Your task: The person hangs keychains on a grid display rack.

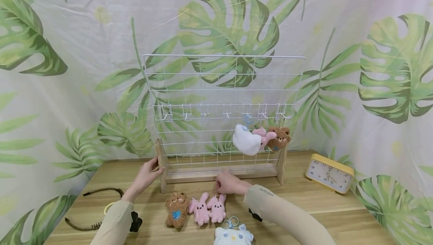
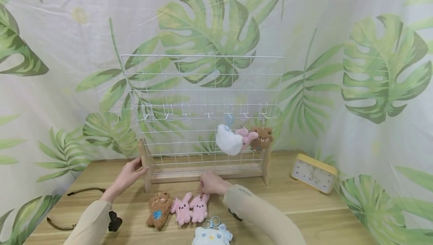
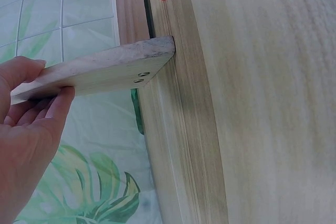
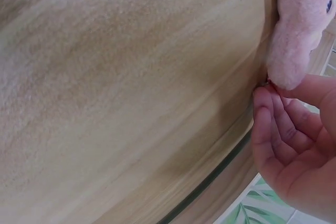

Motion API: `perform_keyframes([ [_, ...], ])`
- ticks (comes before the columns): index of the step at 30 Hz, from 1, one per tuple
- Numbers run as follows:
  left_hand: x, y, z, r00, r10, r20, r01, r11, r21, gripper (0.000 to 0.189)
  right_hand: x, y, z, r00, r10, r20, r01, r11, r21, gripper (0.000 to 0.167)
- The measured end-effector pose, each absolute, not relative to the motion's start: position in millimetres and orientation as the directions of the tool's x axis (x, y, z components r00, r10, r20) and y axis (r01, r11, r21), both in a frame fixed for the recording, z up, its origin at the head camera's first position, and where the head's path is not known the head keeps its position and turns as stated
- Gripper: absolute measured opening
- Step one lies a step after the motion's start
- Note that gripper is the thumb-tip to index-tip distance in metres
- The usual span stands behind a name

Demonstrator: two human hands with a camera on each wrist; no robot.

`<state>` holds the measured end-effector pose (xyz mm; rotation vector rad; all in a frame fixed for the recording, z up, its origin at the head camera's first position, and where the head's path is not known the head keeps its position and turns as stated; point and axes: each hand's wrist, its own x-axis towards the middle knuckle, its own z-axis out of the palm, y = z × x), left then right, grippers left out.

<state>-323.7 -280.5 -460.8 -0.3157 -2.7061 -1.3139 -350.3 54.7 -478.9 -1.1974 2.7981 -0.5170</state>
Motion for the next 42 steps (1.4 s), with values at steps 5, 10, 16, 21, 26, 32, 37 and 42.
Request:
perform_keyframes([
  [5, -324, -280, -462, -0.97, 0.138, 0.199, 0.242, 0.602, 0.761, 0.062, -349, 52, -478, -0.713, -0.7, 0.048, -0.676, 0.667, -0.312, 0.02],
  [10, -322, -280, -464, -0.972, 0.143, 0.187, 0.235, 0.601, 0.764, 0.065, -346, 54, -475, -0.725, -0.688, 0.031, -0.654, 0.674, -0.343, 0.017],
  [16, -322, -280, -464, -0.974, 0.141, 0.177, 0.226, 0.59, 0.775, 0.063, -341, 62, -452, -0.717, -0.694, 0.067, -0.644, 0.623, -0.444, 0.009],
  [21, -324, -281, -464, -0.972, 0.143, 0.187, 0.236, 0.588, 0.774, 0.061, -339, 70, -438, -0.687, -0.713, 0.138, -0.673, 0.553, -0.491, 0.009],
  [26, -325, -281, -464, -0.971, 0.146, 0.191, 0.24, 0.587, 0.774, 0.062, -337, 78, -430, -0.67, -0.717, 0.193, -0.679, 0.488, -0.548, 0.01],
  [32, -324, -280, -463, -0.975, 0.138, 0.176, 0.224, 0.587, 0.778, 0.063, -329, 89, -416, -0.669, -0.69, 0.274, -0.698, 0.459, -0.55, 0.01],
  [37, -323, -280, -461, -0.976, 0.136, 0.169, 0.217, 0.595, 0.774, 0.064, -323, 97, -401, -0.656, -0.681, 0.327, -0.724, 0.445, -0.527, 0.01],
  [42, -324, -279, -460, -0.974, 0.136, 0.184, 0.229, 0.602, 0.765, 0.062, -317, 104, -380, -0.64, -0.667, 0.381, -0.751, 0.439, -0.494, 0.009],
])
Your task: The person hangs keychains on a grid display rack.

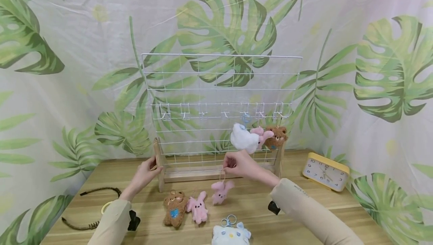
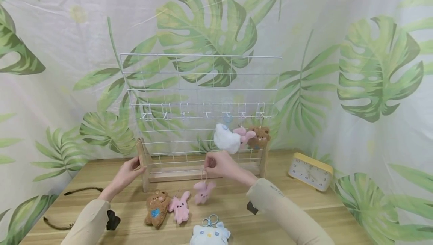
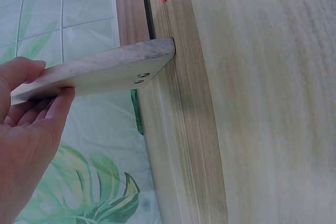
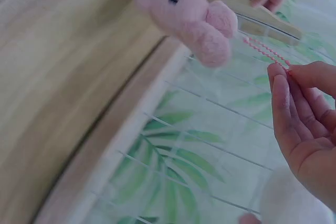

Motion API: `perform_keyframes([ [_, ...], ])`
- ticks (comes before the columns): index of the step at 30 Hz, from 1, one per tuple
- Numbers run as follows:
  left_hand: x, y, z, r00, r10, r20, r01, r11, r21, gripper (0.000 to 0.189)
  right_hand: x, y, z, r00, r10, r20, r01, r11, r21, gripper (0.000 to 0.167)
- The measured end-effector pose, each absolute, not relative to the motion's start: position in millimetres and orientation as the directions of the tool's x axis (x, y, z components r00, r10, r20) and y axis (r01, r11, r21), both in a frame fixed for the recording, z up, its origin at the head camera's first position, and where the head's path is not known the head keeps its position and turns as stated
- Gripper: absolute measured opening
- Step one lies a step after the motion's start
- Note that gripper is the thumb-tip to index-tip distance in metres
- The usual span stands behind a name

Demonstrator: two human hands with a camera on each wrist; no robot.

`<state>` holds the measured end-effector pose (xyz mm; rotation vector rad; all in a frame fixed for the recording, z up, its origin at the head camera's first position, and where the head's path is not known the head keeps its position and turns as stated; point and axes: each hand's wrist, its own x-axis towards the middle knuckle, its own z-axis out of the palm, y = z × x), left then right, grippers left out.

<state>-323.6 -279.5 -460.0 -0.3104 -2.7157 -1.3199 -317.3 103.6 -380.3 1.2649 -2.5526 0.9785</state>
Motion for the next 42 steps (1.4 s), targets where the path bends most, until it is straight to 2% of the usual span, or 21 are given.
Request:
perform_keyframes([
  [12, -324, -281, -461, -0.976, 0.142, 0.165, 0.217, 0.6, 0.77, 0.063, -320, 111, -316, -0.65, -0.597, 0.471, -0.759, 0.47, -0.452, 0.007],
  [19, -324, -281, -461, -0.975, 0.139, 0.174, 0.223, 0.601, 0.768, 0.062, -324, 111, -278, -0.609, -0.58, 0.542, -0.793, 0.438, -0.422, 0.006],
  [25, -324, -281, -460, -0.975, 0.139, 0.171, 0.22, 0.595, 0.773, 0.061, -329, 111, -254, -0.606, -0.545, 0.579, -0.794, 0.448, -0.411, 0.005],
  [35, -324, -281, -459, -0.977, 0.141, 0.161, 0.214, 0.593, 0.776, 0.063, -346, 107, -239, -0.628, -0.508, 0.589, -0.774, 0.488, -0.404, 0.004],
  [42, -324, -281, -461, -0.976, 0.141, 0.165, 0.217, 0.597, 0.772, 0.064, -355, 104, -241, -0.675, -0.503, 0.54, -0.732, 0.551, -0.401, 0.004],
])
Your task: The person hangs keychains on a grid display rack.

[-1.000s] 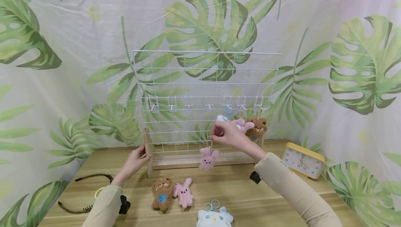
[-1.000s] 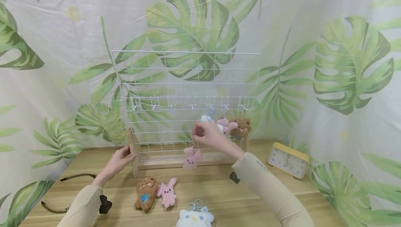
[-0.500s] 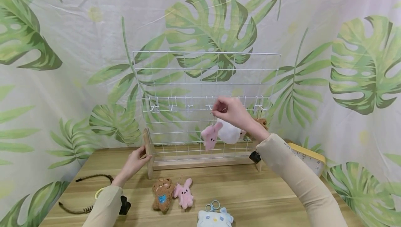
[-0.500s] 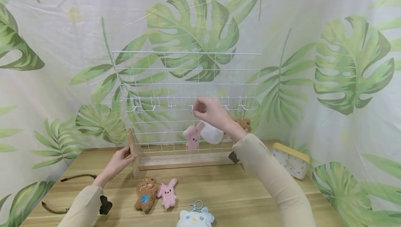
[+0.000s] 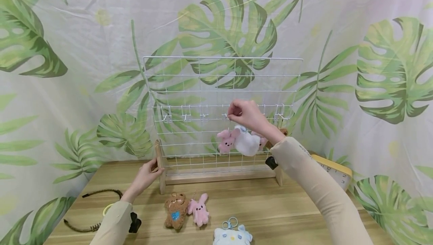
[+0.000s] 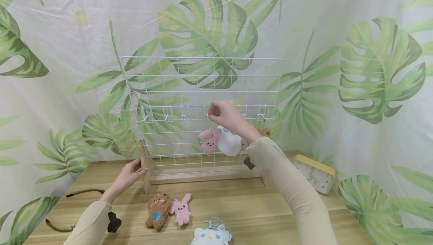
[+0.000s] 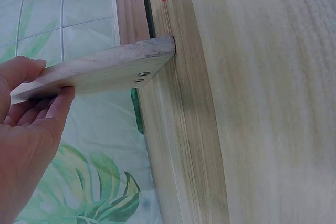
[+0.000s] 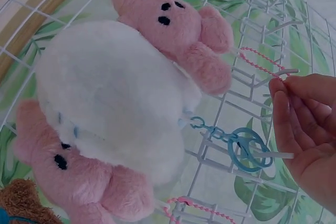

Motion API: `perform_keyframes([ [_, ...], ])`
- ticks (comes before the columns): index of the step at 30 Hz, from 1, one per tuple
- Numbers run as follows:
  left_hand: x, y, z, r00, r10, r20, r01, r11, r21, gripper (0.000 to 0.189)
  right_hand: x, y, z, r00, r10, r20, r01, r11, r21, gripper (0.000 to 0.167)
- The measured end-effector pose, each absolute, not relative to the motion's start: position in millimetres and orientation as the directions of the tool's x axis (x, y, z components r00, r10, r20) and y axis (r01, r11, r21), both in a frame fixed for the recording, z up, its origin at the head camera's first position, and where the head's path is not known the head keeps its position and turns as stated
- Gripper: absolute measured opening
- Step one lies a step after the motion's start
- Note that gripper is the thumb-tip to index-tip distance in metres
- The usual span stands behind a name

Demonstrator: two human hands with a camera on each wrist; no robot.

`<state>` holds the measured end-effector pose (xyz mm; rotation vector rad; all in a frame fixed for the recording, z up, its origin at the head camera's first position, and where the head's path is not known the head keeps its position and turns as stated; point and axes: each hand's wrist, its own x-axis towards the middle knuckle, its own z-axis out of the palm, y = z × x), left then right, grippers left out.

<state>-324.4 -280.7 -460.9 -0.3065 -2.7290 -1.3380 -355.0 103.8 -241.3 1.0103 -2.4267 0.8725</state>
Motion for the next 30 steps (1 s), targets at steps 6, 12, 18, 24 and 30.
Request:
perform_keyframes([
  [6, -325, -280, -463, -0.973, 0.139, 0.182, 0.229, 0.609, 0.76, 0.062, -360, 103, -244, -0.684, -0.509, 0.522, -0.722, 0.575, -0.385, 0.005],
  [12, -326, -279, -463, -0.973, 0.141, 0.182, 0.23, 0.595, 0.77, 0.061, -356, 107, -243, -0.674, -0.514, 0.53, -0.733, 0.549, -0.401, 0.004],
  [18, -326, -279, -461, -0.972, 0.143, 0.187, 0.235, 0.597, 0.767, 0.061, -339, 114, -246, -0.64, -0.534, 0.553, -0.763, 0.525, -0.376, 0.005],
  [24, -325, -280, -460, -0.971, 0.144, 0.19, 0.238, 0.602, 0.762, 0.061, -318, 109, -265, -0.594, -0.605, 0.531, -0.803, 0.484, -0.347, 0.006],
  [30, -326, -282, -462, -0.972, 0.142, 0.188, 0.236, 0.597, 0.767, 0.061, -311, 91, -310, -0.542, -0.714, 0.442, -0.839, 0.426, -0.339, 0.006],
])
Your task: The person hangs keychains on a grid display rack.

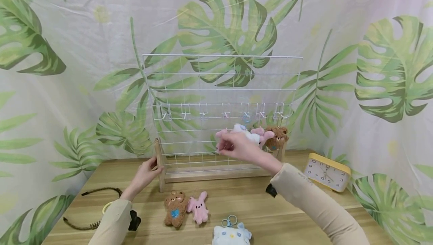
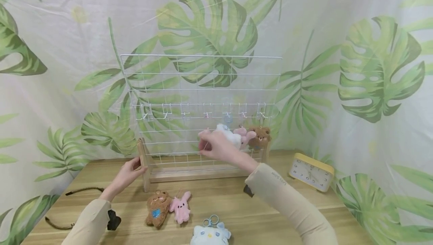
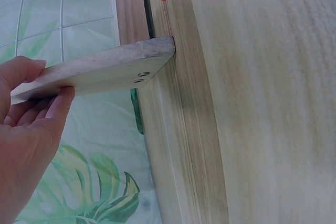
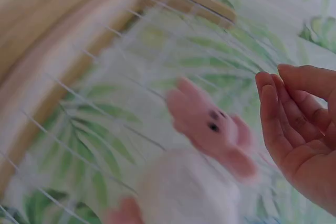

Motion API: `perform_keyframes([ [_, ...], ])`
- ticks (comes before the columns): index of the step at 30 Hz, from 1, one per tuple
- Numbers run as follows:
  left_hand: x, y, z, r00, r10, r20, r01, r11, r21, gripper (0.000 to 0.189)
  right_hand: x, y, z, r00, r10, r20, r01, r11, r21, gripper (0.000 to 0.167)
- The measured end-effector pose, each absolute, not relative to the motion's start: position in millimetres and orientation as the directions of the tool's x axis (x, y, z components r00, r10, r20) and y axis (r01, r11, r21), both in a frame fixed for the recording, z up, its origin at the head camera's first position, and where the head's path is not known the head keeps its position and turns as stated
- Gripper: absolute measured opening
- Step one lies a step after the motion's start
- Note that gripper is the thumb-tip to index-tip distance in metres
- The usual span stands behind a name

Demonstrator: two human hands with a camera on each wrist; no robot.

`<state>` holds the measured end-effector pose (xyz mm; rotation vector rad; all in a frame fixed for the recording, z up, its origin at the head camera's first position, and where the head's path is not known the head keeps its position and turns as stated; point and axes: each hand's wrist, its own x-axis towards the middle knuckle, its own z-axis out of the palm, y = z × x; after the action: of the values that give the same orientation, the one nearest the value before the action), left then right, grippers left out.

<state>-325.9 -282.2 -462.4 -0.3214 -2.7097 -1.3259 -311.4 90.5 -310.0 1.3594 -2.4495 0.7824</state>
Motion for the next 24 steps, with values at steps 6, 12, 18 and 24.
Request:
perform_keyframes([
  [6, -326, -283, -464, -0.973, 0.147, 0.178, 0.231, 0.588, 0.775, 0.062, -316, 65, -368, -0.5, -0.797, 0.34, -0.85, 0.374, -0.371, 0.005],
  [12, -327, -282, -464, -0.972, 0.14, 0.189, 0.235, 0.589, 0.773, 0.061, -330, 36, -419, -0.57, -0.79, 0.225, -0.79, 0.452, -0.414, 0.005],
  [18, -325, -282, -464, -0.973, 0.137, 0.186, 0.231, 0.602, 0.764, 0.062, -343, 11, -456, -0.63, -0.763, 0.146, -0.757, 0.559, -0.339, 0.005],
  [24, -324, -281, -462, -0.976, 0.131, 0.177, 0.22, 0.599, 0.77, 0.061, -347, -6, -473, -0.676, -0.73, 0.096, -0.719, 0.626, -0.301, 0.005],
])
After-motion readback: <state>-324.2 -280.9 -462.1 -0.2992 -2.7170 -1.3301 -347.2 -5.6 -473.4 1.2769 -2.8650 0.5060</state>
